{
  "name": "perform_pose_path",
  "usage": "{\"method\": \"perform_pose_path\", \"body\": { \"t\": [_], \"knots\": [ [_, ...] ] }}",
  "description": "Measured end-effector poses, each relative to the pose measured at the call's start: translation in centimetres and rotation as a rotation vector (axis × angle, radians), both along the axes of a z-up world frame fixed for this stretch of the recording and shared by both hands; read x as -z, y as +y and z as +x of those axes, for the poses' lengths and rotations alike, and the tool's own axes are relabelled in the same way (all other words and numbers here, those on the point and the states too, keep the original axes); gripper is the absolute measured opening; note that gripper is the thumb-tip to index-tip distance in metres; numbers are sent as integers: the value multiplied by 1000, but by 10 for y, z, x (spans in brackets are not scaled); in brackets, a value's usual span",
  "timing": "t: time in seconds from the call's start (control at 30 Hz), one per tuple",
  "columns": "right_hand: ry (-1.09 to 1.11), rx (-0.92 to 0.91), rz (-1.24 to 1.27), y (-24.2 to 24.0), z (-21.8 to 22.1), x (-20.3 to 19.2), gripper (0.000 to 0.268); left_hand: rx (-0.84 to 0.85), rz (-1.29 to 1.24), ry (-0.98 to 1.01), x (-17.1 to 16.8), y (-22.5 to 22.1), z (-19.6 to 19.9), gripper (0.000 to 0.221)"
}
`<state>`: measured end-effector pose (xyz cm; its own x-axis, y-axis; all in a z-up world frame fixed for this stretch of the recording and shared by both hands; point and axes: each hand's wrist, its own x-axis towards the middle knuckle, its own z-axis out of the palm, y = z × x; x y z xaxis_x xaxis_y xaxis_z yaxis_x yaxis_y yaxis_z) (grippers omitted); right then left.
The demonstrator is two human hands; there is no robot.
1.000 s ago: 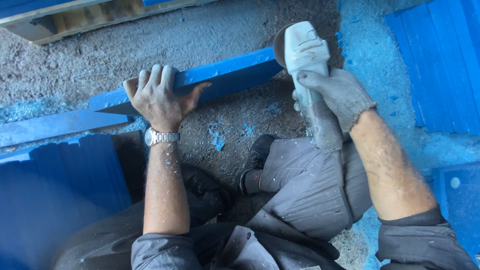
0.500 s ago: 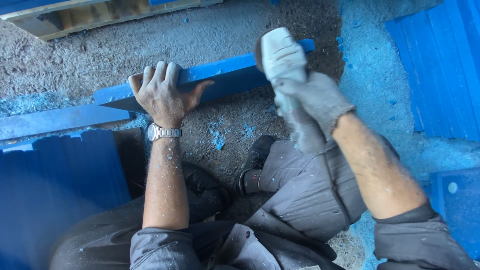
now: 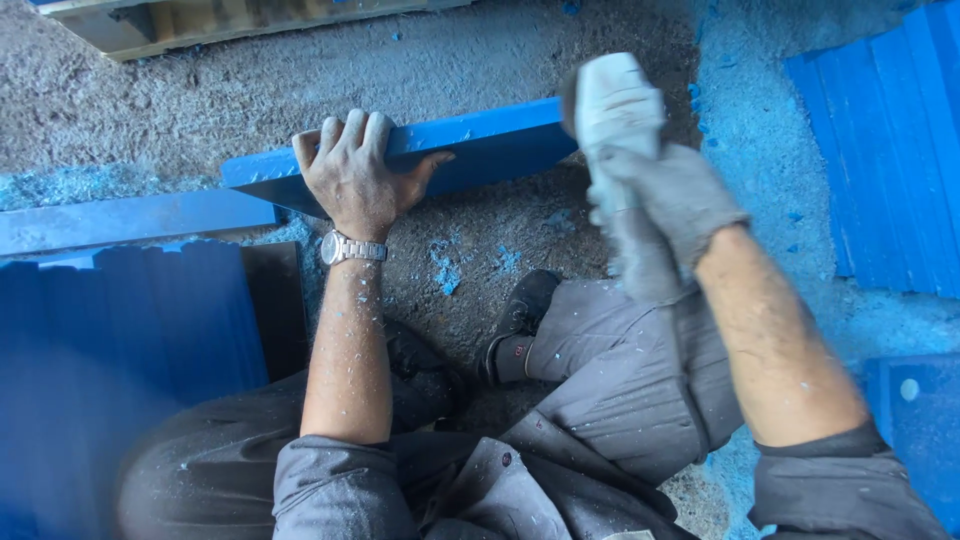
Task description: Smoothing the edges of manufactured blue plastic components using a handheld angle grinder.
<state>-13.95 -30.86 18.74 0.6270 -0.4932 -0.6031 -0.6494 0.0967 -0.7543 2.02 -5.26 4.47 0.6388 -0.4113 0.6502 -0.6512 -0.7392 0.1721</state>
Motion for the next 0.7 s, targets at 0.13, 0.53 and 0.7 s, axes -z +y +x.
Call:
{"method": "perform_pose_path", "body": {
  "t": [0.13, 0.53, 0.7],
  "knots": [
    [-29, -219, 58, 38, 20, 16, 33, -8, 18, 51, -2, 2, -4, 72],
    [-80, 27, -75, -23, -11, 14, 43, 12, 18, 150, -10, 0, -3, 61],
    [-30, -131, 19, 30, 14, 11, 40, -27, 50, 142, 1, 3, 2, 61]
  ]
}}
